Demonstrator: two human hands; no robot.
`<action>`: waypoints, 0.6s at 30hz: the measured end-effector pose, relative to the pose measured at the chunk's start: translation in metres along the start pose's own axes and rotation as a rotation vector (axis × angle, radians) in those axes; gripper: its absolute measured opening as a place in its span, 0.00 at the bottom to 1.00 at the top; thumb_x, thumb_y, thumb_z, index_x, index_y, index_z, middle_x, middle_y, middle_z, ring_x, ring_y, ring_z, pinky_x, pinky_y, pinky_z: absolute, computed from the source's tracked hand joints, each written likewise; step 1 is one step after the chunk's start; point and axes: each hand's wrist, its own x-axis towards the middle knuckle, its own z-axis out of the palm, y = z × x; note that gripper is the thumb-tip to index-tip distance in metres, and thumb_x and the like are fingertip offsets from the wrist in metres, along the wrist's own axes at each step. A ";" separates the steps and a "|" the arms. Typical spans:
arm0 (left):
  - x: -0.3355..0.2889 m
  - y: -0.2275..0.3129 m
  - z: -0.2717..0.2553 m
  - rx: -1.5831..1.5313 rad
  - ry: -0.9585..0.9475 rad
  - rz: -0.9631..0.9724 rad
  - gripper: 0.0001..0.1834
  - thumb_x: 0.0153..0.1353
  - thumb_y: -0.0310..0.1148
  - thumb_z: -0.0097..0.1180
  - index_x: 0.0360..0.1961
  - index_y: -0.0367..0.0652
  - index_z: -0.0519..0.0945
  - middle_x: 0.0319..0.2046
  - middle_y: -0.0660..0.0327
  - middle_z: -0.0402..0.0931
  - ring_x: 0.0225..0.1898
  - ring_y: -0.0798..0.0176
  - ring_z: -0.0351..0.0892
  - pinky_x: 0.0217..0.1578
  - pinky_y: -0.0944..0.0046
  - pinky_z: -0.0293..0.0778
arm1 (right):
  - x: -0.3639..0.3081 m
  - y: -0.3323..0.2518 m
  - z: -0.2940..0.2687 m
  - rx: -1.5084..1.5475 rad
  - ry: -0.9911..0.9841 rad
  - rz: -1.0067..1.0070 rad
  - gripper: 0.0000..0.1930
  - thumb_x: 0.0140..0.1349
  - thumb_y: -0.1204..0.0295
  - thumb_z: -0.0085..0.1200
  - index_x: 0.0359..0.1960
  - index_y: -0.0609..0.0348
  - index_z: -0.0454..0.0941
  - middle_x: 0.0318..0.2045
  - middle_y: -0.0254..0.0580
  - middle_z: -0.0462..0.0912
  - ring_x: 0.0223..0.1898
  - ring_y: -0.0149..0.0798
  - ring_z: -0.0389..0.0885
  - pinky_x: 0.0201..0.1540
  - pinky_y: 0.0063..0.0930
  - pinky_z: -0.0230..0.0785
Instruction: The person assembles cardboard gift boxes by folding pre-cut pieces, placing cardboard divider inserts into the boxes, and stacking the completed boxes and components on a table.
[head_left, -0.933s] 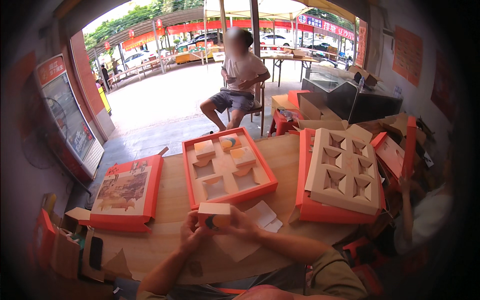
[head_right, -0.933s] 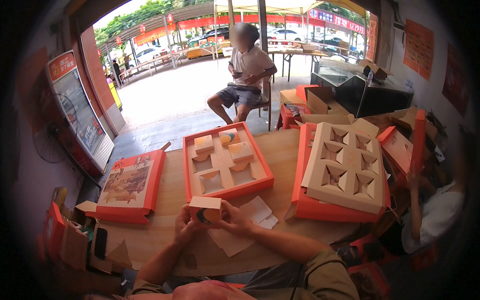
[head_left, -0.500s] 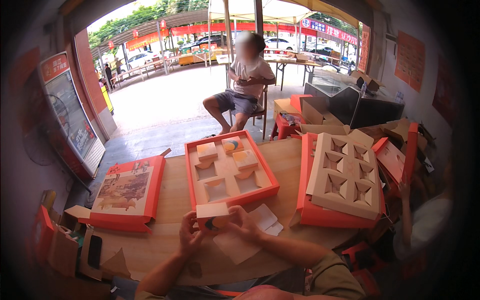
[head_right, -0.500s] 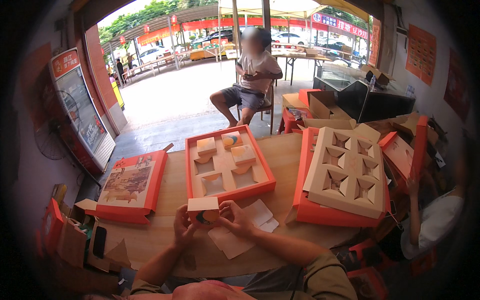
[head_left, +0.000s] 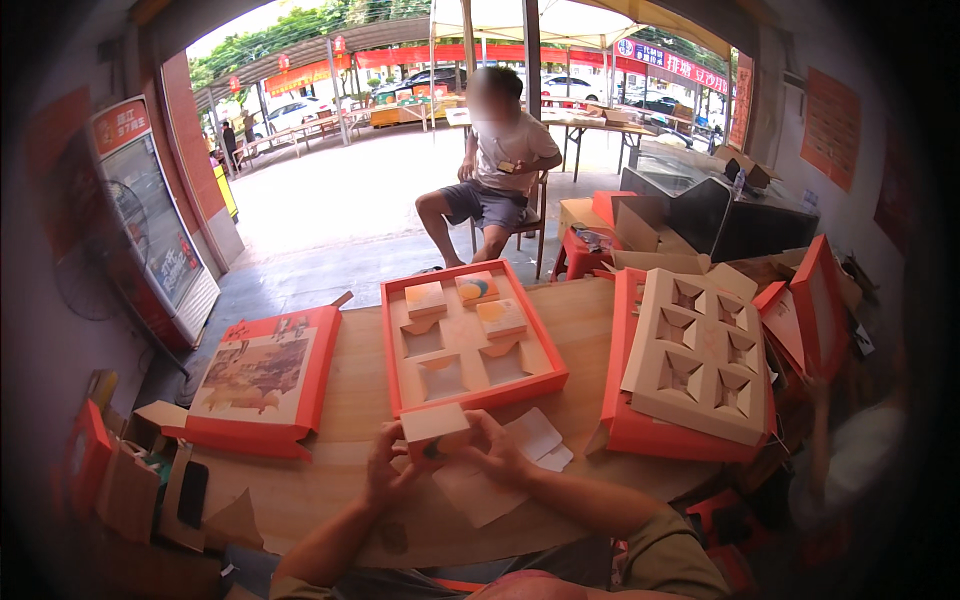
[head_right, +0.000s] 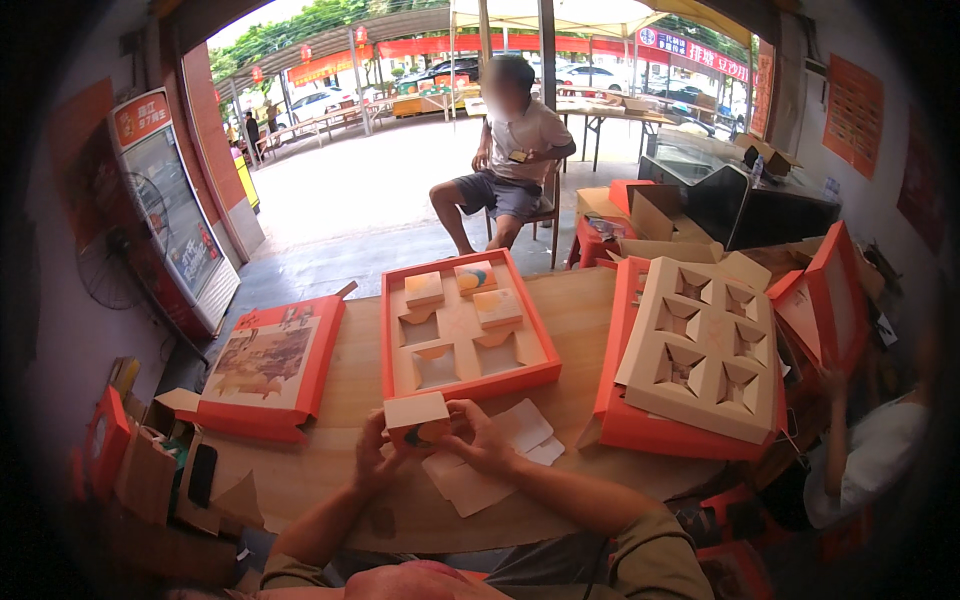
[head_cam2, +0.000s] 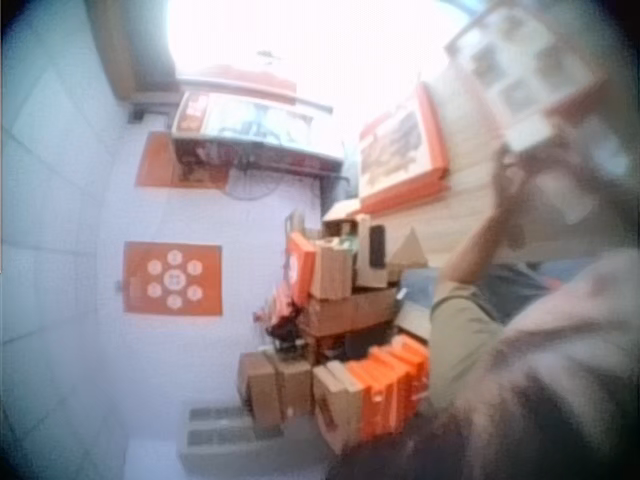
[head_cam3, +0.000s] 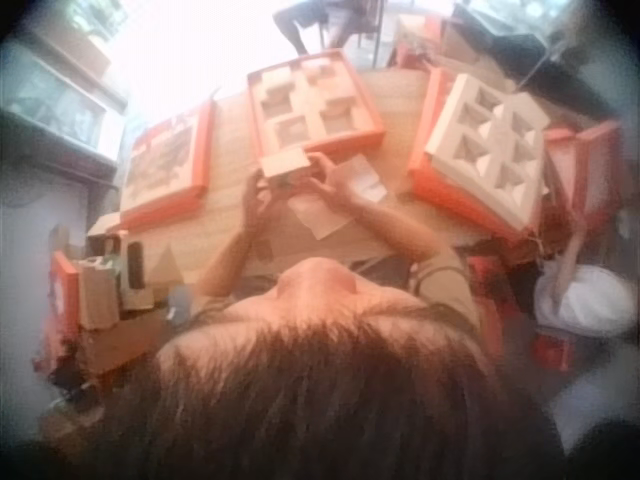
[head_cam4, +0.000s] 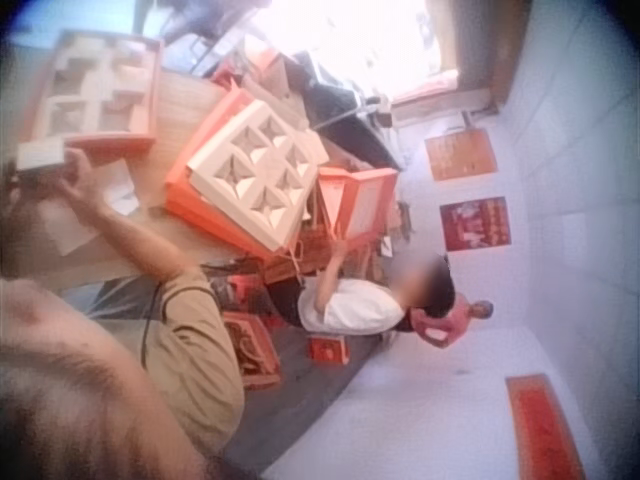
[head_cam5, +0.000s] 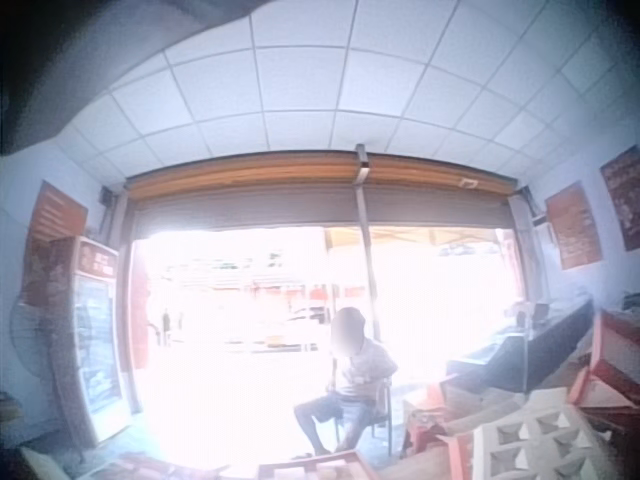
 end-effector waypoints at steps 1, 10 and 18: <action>0.000 0.001 -0.003 0.100 -0.040 0.022 0.33 0.65 0.36 0.66 0.67 0.39 0.66 0.60 0.55 0.72 0.60 0.59 0.77 0.54 0.56 0.80 | 0.001 -0.003 0.001 0.020 -0.004 0.017 0.27 0.68 0.65 0.65 0.63 0.60 0.66 0.55 0.44 0.77 0.50 0.35 0.82 0.54 0.30 0.76; -0.003 -0.009 0.007 -0.169 0.057 -0.097 0.31 0.61 0.39 0.70 0.62 0.41 0.72 0.53 0.59 0.76 0.51 0.62 0.79 0.45 0.61 0.80 | 0.004 0.008 -0.004 0.068 -0.035 -0.005 0.25 0.66 0.64 0.68 0.55 0.56 0.65 0.50 0.38 0.76 0.50 0.29 0.79 0.53 0.27 0.75; 0.004 0.009 0.006 -0.264 0.094 -0.221 0.33 0.62 0.42 0.70 0.63 0.39 0.71 0.53 0.55 0.77 0.52 0.63 0.80 0.48 0.61 0.80 | -0.001 -0.008 -0.008 -0.003 -0.008 0.129 0.15 0.64 0.71 0.69 0.45 0.57 0.74 0.44 0.32 0.78 0.46 0.26 0.76 0.49 0.25 0.73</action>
